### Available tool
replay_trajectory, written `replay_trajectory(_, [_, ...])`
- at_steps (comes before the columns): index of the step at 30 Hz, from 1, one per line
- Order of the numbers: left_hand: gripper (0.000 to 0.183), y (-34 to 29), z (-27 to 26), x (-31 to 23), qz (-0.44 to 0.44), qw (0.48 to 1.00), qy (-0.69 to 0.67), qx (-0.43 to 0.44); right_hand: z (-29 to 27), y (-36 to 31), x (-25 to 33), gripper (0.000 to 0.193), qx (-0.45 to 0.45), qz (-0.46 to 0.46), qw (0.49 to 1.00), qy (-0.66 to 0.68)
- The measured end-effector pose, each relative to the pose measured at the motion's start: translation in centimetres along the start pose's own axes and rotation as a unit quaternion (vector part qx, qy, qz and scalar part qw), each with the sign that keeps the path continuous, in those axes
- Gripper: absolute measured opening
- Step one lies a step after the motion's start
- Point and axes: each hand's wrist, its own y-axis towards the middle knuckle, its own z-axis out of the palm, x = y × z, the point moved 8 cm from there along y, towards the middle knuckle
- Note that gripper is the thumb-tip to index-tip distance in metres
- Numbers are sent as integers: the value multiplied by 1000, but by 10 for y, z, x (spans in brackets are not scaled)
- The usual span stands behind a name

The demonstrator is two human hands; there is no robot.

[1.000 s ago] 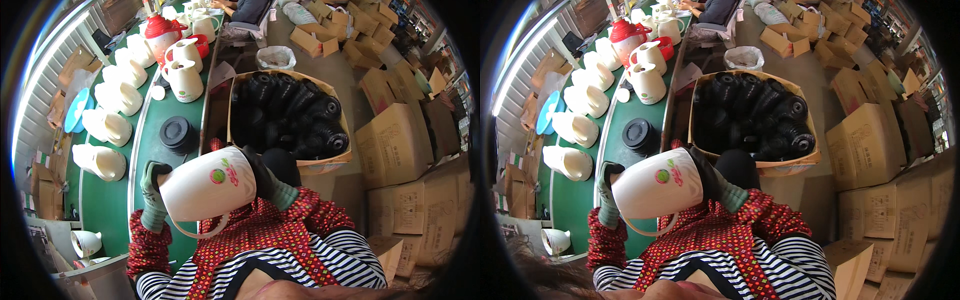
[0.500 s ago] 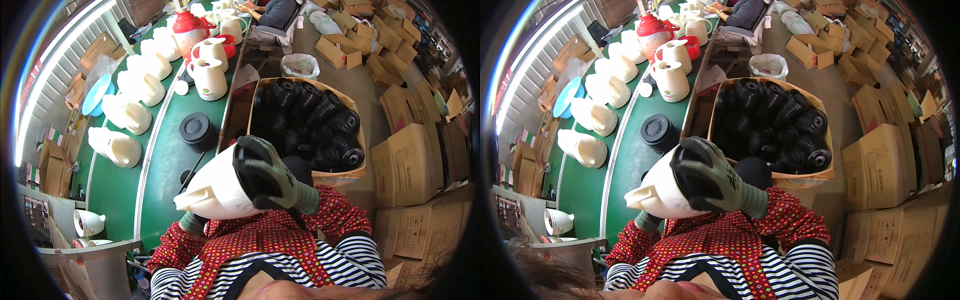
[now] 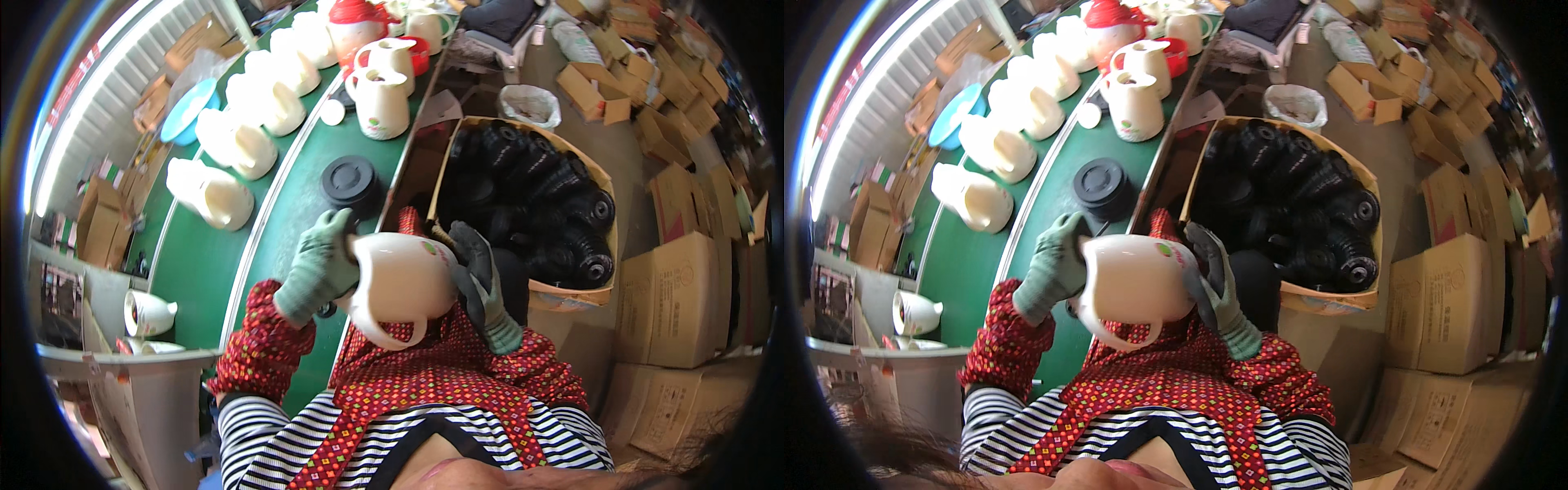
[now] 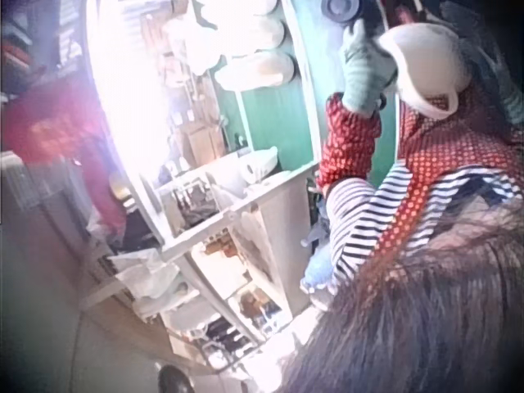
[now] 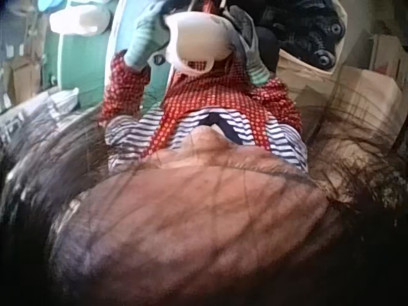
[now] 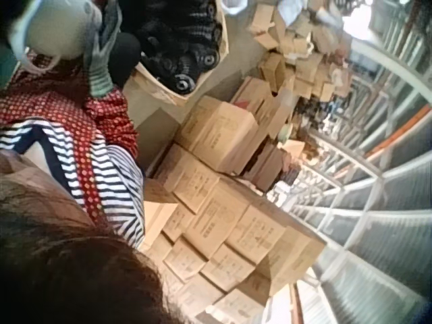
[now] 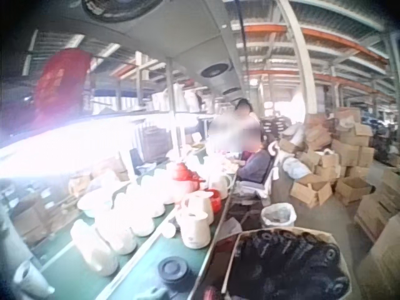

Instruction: The person repeatedly picks up white plastic pitchers from a green conveyor belt, inserts a black internal component into the opening, and secures a black lid on top. The completed pitchers are placed back on the belt. The process is repeated for multiple units in a continuous assembly line.

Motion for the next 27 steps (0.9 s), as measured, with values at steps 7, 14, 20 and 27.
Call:
replay_trajectory(7, [73, -10, -27, -53, 126, 978, -148, 76, 35, 18, 65, 72, 196, -55, 951, -231])
replay_trajectory(14, [92, -54, -7, -60, 168, 943, -210, 194, 26, 11, 77, 72, 204, -66, 929, -303])
replay_trajectory(20, [81, -58, 27, -73, 192, 962, -114, 155, 41, 9, 77, 55, 340, -55, 841, -418])
replay_trajectory(27, [74, -61, 42, -73, 163, 968, -119, 147, 42, 12, 75, 64, 416, -46, 787, -453])
